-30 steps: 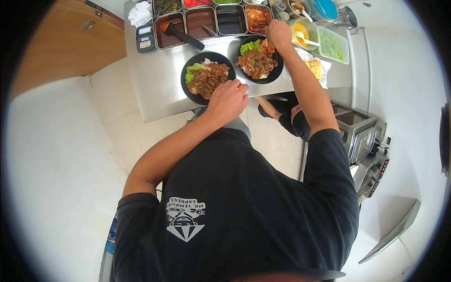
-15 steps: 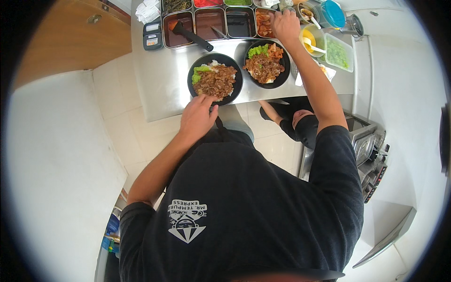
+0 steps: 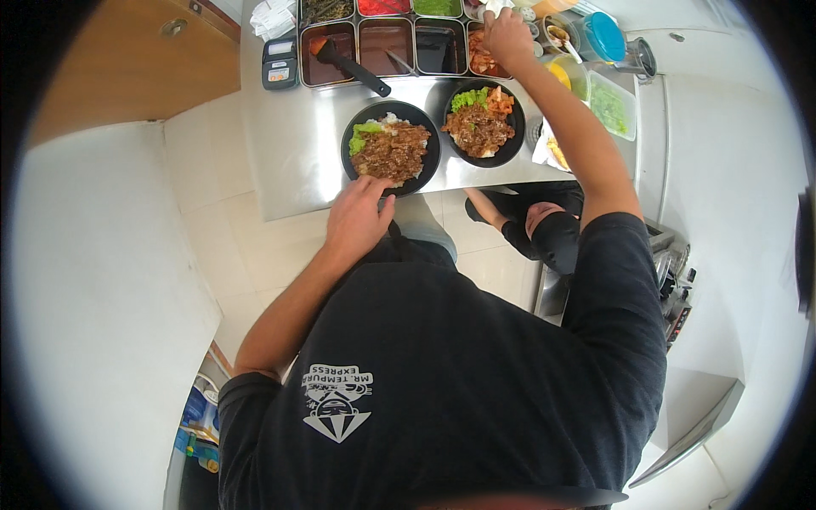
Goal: The person assembles two bowls by adding cooked meat, lettuce, and various sauces from containers. They then place the bowls into a warming cabinet and prepare two small cups with sauce before handing them to a coworker.
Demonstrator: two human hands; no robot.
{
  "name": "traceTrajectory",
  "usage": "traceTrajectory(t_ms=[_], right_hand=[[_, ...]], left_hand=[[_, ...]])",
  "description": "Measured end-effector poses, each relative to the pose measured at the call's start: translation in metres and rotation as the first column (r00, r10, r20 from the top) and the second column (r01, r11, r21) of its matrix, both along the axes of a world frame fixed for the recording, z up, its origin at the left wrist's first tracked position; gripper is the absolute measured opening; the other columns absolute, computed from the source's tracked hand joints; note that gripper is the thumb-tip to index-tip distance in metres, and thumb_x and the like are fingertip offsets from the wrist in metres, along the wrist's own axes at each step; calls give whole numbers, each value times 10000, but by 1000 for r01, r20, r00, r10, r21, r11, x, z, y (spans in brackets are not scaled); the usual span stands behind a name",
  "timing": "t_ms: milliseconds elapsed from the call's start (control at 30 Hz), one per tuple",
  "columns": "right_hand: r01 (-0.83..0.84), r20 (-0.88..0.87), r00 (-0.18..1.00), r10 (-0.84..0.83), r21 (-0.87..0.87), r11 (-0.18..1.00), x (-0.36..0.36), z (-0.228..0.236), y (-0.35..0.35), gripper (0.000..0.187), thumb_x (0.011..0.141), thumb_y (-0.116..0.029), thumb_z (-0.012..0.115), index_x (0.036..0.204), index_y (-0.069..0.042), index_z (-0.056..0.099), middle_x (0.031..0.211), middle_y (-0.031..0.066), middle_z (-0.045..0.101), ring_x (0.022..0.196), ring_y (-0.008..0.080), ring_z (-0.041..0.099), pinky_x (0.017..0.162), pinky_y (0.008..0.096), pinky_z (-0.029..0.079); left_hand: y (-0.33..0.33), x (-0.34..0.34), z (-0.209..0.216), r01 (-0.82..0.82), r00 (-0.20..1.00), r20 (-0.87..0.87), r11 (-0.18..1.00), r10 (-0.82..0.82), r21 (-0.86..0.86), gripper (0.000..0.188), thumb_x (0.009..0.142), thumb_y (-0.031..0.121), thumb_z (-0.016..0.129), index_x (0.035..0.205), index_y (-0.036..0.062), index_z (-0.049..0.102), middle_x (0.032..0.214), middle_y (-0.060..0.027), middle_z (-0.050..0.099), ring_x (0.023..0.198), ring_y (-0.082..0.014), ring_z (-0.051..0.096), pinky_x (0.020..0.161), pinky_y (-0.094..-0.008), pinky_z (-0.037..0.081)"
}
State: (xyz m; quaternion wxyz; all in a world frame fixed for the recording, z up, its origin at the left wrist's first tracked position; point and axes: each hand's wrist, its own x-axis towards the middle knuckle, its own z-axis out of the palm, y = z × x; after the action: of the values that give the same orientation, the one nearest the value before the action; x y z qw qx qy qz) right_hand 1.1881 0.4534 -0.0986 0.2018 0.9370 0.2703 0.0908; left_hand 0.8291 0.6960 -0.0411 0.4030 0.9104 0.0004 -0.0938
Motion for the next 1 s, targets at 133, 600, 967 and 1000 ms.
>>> traceTrajectory(t_ms=[133, 600, 967, 1000], right_hand=[[-175, -31, 984, 175, -4, 985, 4, -4, -18, 219, 938, -234, 516, 977, -86, 671, 1007, 162, 627, 915, 329, 636, 726, 409, 569], [438, -333, 897, -291, 583, 685, -56, 33, -68, 296, 788, -320, 726, 954, -77, 751, 858, 223, 694, 849, 378, 669, 780, 448, 524], [362, -237, 932, -274, 602, 712, -63, 10, -78, 268, 801, -282, 719, 957, -65, 748, 863, 226, 693, 823, 387, 672, 757, 447, 536], [397, -268, 918, -293, 604, 691, -64, 10, -77, 265, 803, -285, 719, 955, -70, 750, 857, 224, 694, 820, 384, 674, 756, 446, 537]], left_hand=[[8, -4, -6, -52, 997, -50, 999, 51, -17, 230, 899, 167, 619, 1084, 32, 643, 1026, -140, 629, 977, -321, 616, 839, -410, 496], [36, 13, -38, -322, 880, -405, 938, 248, -126, 571, 899, 249, 627, 1363, -37, 459, 1030, -220, 701, 910, -310, 698, 830, -389, 527], [42, 17, -53, -305, 905, -345, 945, 249, -120, 575, 902, 229, 630, 1373, -46, 447, 1049, -228, 694, 801, -241, 704, 722, -339, 545], [42, 16, -55, -305, 908, -334, 945, 251, -119, 574, 902, 229, 629, 1373, -46, 448, 1050, -228, 693, 804, -241, 704, 724, -340, 544]])
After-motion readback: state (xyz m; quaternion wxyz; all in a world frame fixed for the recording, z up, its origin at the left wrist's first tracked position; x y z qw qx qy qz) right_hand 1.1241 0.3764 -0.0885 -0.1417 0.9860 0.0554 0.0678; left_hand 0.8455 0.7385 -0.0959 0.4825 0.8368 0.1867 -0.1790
